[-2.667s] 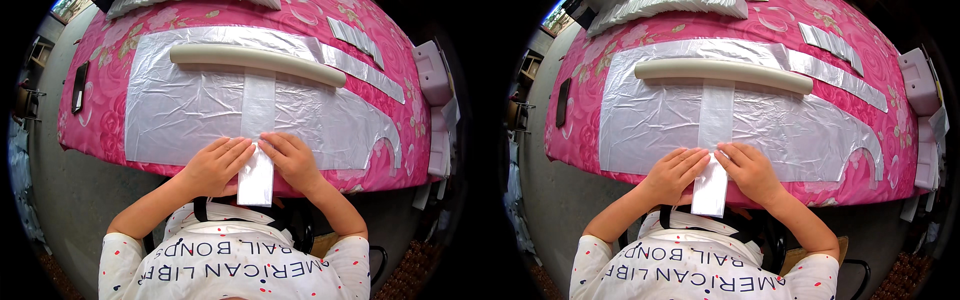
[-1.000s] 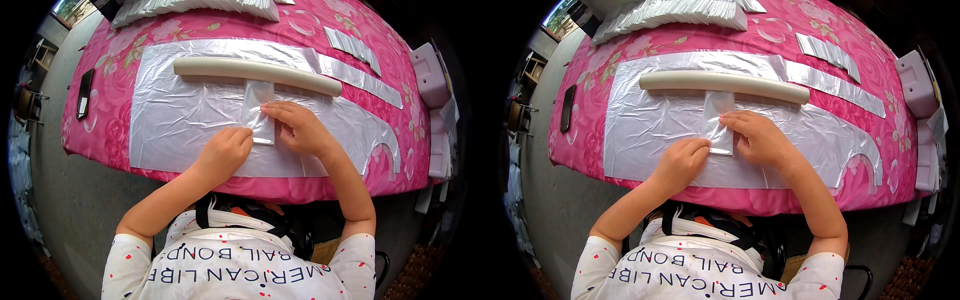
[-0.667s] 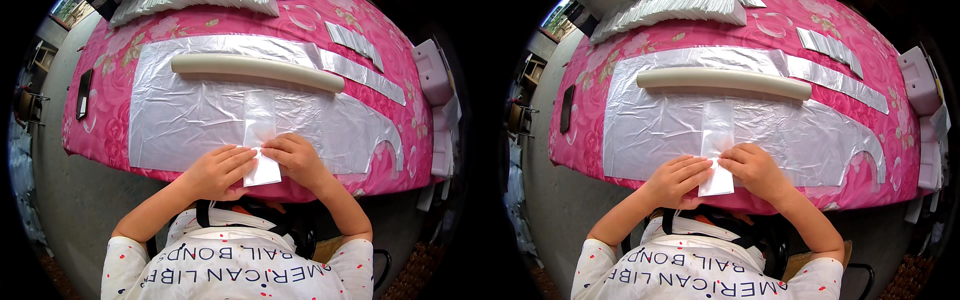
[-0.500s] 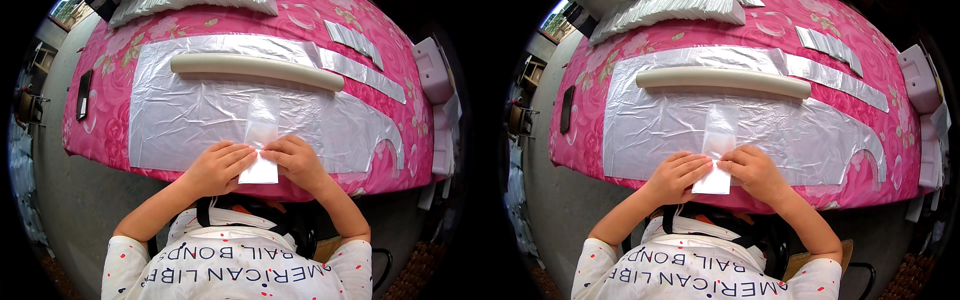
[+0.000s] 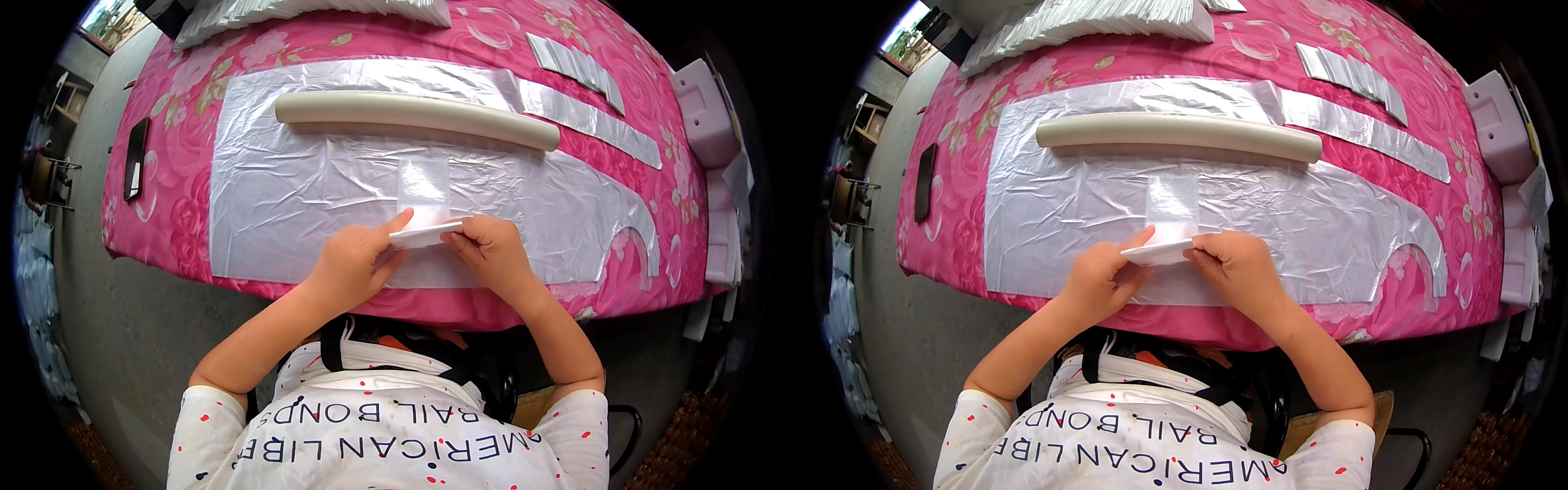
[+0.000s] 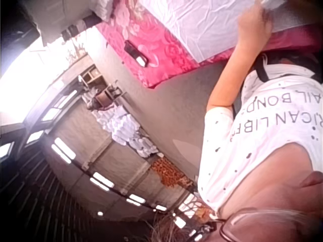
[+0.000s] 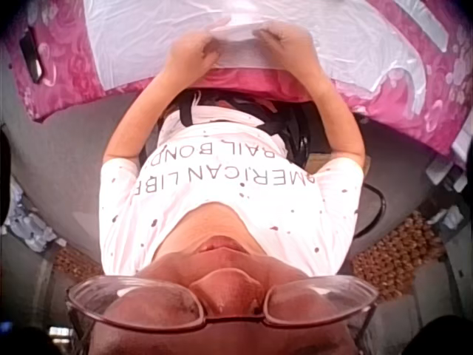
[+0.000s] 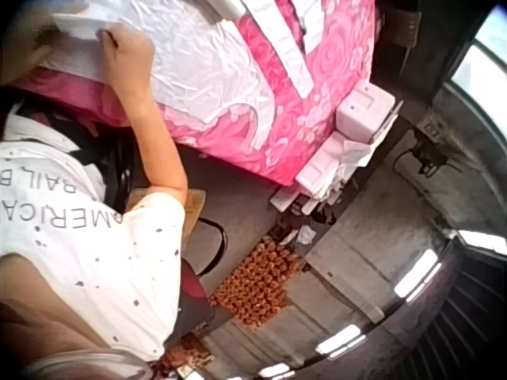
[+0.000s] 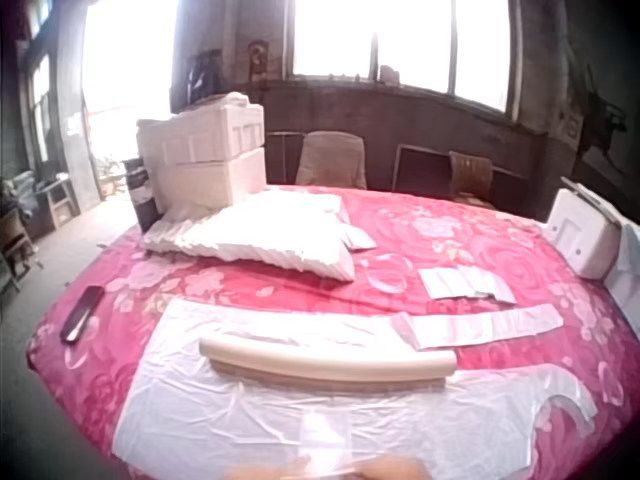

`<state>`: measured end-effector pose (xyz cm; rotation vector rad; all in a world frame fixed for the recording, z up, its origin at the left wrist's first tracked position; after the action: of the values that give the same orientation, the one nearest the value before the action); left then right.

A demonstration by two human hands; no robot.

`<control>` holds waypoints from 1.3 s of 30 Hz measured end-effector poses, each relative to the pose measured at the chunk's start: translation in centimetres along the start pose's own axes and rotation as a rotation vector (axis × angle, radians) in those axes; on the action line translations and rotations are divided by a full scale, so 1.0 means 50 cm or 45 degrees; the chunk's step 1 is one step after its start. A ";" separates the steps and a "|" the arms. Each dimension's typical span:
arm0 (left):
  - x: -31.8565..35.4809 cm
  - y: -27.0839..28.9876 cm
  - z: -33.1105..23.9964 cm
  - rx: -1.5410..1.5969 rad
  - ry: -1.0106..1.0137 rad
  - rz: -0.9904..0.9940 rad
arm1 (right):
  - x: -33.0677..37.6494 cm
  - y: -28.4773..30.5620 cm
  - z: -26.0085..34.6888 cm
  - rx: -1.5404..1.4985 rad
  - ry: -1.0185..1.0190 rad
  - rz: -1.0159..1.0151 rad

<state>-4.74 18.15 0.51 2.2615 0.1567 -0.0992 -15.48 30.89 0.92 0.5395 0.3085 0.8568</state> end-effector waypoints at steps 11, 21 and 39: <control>-0.020 0.000 0.025 0.366 0.192 -0.159 | -0.008 -0.005 -0.027 -0.111 -0.250 0.018; -0.065 0.019 0.048 0.466 0.595 -0.093 | -0.062 -0.014 -0.064 -0.123 -0.822 0.317; -0.092 -0.084 -0.014 -0.454 -0.118 -0.027 | -0.068 -0.024 -0.073 -0.200 -0.920 0.324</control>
<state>-9.87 21.01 -1.66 1.8960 0.1372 -0.1733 -18.53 28.78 -2.62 0.7118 -0.4924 0.8634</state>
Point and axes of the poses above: each hand's wrist, its own x-axis away from the middle knuckle, its own y-axis out of the back of the hand, z = x × y, the point moved 7 cm from there along -x, towards the middle knuckle, and after that the axes turned 3 degrees about -y, right-handed, at the moved point
